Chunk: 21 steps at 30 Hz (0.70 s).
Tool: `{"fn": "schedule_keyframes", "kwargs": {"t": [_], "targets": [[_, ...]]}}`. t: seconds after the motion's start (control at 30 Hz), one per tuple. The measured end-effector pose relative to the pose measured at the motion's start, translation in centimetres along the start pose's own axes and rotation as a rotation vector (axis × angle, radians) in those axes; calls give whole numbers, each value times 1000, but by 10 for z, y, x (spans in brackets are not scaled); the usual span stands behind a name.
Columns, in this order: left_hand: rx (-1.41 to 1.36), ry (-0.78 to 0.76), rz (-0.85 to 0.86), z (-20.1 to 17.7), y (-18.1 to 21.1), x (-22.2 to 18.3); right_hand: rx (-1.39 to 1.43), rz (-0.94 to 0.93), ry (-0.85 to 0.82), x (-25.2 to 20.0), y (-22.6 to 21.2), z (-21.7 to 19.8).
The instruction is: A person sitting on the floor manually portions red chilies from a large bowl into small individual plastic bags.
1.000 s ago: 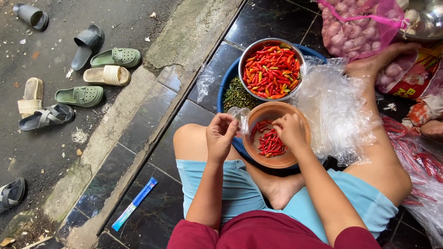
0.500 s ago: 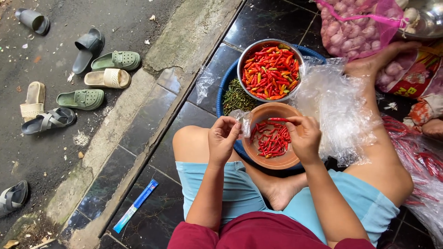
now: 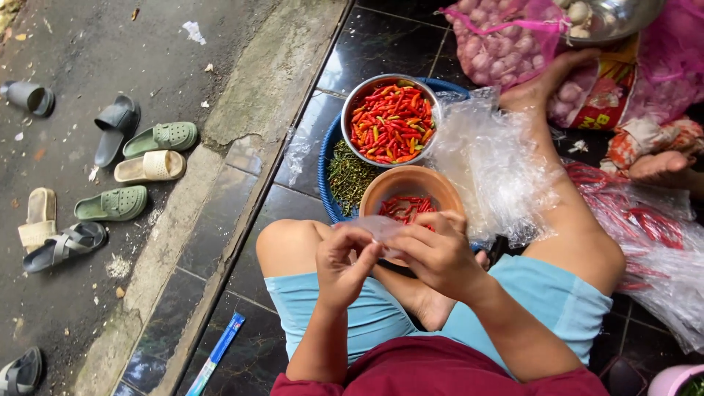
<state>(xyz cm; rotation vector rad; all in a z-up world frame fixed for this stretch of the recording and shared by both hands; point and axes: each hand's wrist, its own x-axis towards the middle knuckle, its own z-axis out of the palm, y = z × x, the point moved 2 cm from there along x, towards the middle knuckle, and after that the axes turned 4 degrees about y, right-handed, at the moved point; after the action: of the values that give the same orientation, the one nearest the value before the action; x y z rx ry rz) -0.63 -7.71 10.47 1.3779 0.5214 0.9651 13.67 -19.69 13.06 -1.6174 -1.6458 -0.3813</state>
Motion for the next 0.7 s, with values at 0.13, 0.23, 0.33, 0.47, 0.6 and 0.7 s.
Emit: {"fn": "schedule_keyframes", "kwargs": {"t": [0.13,0.23,0.33,0.47,0.6,0.7], "targets": [[-45,-149,7,15,11,-3,-83,118,69,-24,27,-71],[38,-215,-8,15,-11,1,-200,359,-17,-20,55,-134],[160,-220,-49,13,-49,7,-359,473,-36,-36,96,-183],[172,-130,-208,1,-112,8,-382,621,162,-156,182,-235],[135,-22,-326,-11,-178,4,256,871,659,62,255,-41],[127,-23,-334,-8,-185,6,1282,1091,1407,91,312,-3]]}}
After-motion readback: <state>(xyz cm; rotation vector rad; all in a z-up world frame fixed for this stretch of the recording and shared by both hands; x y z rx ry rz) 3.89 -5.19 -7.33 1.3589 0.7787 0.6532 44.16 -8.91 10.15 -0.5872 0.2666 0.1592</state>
